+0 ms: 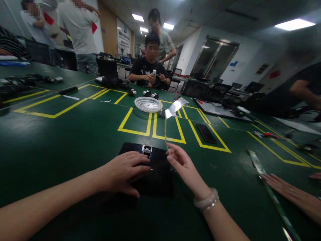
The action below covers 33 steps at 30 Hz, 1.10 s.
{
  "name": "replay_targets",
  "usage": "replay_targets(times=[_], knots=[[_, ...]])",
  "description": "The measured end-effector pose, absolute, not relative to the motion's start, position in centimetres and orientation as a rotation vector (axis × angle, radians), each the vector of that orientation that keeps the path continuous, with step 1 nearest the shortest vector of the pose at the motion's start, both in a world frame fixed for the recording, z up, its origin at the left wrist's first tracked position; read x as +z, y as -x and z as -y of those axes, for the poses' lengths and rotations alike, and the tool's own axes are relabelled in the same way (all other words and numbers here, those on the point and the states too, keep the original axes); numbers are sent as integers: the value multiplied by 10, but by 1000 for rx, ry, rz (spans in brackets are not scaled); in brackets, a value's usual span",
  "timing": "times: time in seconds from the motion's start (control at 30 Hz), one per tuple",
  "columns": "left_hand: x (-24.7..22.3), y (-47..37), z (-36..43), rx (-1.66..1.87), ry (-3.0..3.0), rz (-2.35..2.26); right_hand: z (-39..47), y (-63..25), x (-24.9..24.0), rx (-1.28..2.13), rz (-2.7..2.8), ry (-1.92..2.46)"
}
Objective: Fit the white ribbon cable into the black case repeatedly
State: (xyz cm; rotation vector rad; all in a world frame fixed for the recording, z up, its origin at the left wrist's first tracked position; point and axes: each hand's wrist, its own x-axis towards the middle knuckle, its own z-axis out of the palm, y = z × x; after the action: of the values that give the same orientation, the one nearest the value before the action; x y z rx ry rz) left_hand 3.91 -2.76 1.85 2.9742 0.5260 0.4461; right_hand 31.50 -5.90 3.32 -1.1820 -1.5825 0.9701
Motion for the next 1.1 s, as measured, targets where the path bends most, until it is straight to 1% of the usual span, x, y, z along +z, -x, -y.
replay_targets(times=[0.1,0.2,0.33,0.47,0.67,0.8,0.93,1.1], knots=[[28,-37,37,678,-3130,-284,66,-312,39,971,1963,1219],[33,-36,40,798,-3195,-269,73,-307,44,914,2215,1305],[24,-38,28,691,-3178,-336,76,-305,45,797,2371,1416],[13,-39,21,555,-3166,-319,75,-305,48,586,2530,1351],[15,-42,26,542,-3157,-340,80,-302,50,364,2675,1317],[17,-44,27,478,-3123,-399,85,-297,52,265,2716,1314],[14,-43,25,370,-3008,-619,83,-296,52,182,2721,1268],[9,-41,23,247,-2892,-723,77,-301,45,121,2602,1213]])
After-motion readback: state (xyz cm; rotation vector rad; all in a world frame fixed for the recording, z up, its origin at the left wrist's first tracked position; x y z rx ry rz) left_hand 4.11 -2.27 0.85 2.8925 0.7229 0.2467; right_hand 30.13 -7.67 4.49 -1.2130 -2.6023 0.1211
